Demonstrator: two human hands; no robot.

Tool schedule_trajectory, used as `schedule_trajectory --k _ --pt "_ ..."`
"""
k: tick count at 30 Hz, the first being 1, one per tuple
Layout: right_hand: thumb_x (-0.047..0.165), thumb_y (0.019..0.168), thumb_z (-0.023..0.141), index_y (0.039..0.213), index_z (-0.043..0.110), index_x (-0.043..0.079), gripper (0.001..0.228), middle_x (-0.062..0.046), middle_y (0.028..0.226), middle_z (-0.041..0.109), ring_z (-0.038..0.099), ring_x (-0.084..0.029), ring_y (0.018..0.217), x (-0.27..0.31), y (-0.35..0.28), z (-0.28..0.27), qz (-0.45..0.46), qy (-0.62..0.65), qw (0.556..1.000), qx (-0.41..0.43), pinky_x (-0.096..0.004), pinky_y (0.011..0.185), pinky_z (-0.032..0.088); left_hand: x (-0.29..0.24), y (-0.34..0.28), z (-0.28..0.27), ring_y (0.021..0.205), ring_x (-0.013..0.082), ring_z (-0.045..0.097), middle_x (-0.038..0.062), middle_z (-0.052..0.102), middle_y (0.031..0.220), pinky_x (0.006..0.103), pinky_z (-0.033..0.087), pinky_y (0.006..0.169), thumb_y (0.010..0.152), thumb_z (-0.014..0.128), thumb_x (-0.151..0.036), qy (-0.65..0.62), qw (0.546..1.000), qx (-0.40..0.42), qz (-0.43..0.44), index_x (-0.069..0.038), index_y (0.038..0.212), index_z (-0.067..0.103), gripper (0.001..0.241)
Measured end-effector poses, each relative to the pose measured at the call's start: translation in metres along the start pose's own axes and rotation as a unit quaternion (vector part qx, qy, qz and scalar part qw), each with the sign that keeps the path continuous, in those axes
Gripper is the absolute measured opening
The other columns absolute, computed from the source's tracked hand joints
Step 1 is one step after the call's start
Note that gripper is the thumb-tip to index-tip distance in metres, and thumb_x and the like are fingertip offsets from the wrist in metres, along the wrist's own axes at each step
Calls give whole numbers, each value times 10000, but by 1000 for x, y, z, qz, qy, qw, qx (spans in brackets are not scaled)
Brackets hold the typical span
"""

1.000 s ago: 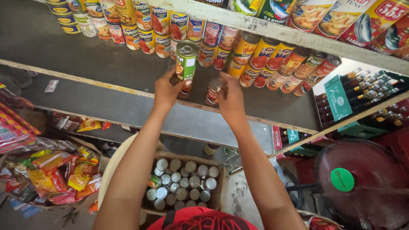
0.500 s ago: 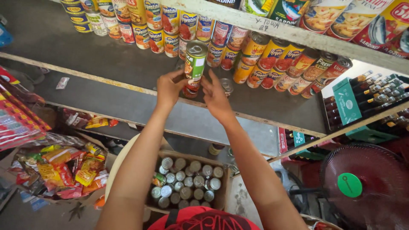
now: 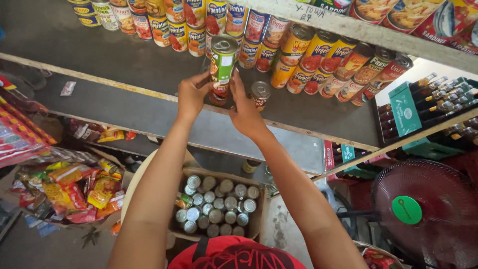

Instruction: Stocking and organizing canned food products from a container onto shelves in a grocery store.

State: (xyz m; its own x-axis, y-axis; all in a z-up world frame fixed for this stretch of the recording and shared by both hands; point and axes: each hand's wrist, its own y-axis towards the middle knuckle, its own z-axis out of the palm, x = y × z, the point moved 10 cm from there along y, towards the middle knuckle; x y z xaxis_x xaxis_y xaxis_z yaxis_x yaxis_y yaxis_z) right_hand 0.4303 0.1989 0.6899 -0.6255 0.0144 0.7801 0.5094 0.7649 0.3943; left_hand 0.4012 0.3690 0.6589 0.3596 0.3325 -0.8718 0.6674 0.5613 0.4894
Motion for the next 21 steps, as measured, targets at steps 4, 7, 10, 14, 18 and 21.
schedule_trajectory --k 4,7,10,14,18,21 --pt "-184 797 482 1660 -42 145 1062 -267 1674 308 332 -344 1547 15 -3 4 2 -52 999 1 -384 1196 362 -5 0 2 1007 82 688 123 775 1150 252 562 868 885 792 -23 -57 998 16 -11 47 1248 692 383" --pt "-169 812 471 1680 -49 152 1061 -252 1682 320 383 -341 1520 2 -6 7 48 -73 996 4 -381 1200 373 4 -1 2 980 100 672 125 781 1131 264 546 856 889 806 -32 38 999 9 -14 46 1264 697 398" --pt "-167 808 491 1663 -93 133 1078 -263 1694 247 353 -363 1525 -1 -7 7 12 -72 997 0 -406 1188 374 24 1 7 1027 107 685 132 768 1195 274 558 889 922 767 -44 -69 997 28 -6 44 1312 666 413" --pt "-155 857 538 1646 75 127 957 -221 1631 346 488 -309 1401 12 -43 -5 -18 -19 998 -56 -386 1070 468 4 -45 2 1248 170 630 171 637 1422 336 507 1063 1006 724 -102 -64 998 -9 15 31 1470 527 521" --pt "-139 907 529 1574 379 120 731 -125 1430 580 643 -200 1178 -14 -106 -25 18 30 993 -116 -307 929 542 -15 -141 -21 1285 224 620 136 624 1409 373 490 1141 1122 606 -98 6 987 -152 54 -26 1489 527 382" --pt "-116 934 515 1464 492 90 570 -90 1282 644 679 -174 1064 -61 -160 -24 78 9 987 -140 -287 869 551 21 -214 -12 1129 209 598 108 609 1285 361 486 1041 1105 545 -88 26 987 -154 41 -37 1432 537 332"
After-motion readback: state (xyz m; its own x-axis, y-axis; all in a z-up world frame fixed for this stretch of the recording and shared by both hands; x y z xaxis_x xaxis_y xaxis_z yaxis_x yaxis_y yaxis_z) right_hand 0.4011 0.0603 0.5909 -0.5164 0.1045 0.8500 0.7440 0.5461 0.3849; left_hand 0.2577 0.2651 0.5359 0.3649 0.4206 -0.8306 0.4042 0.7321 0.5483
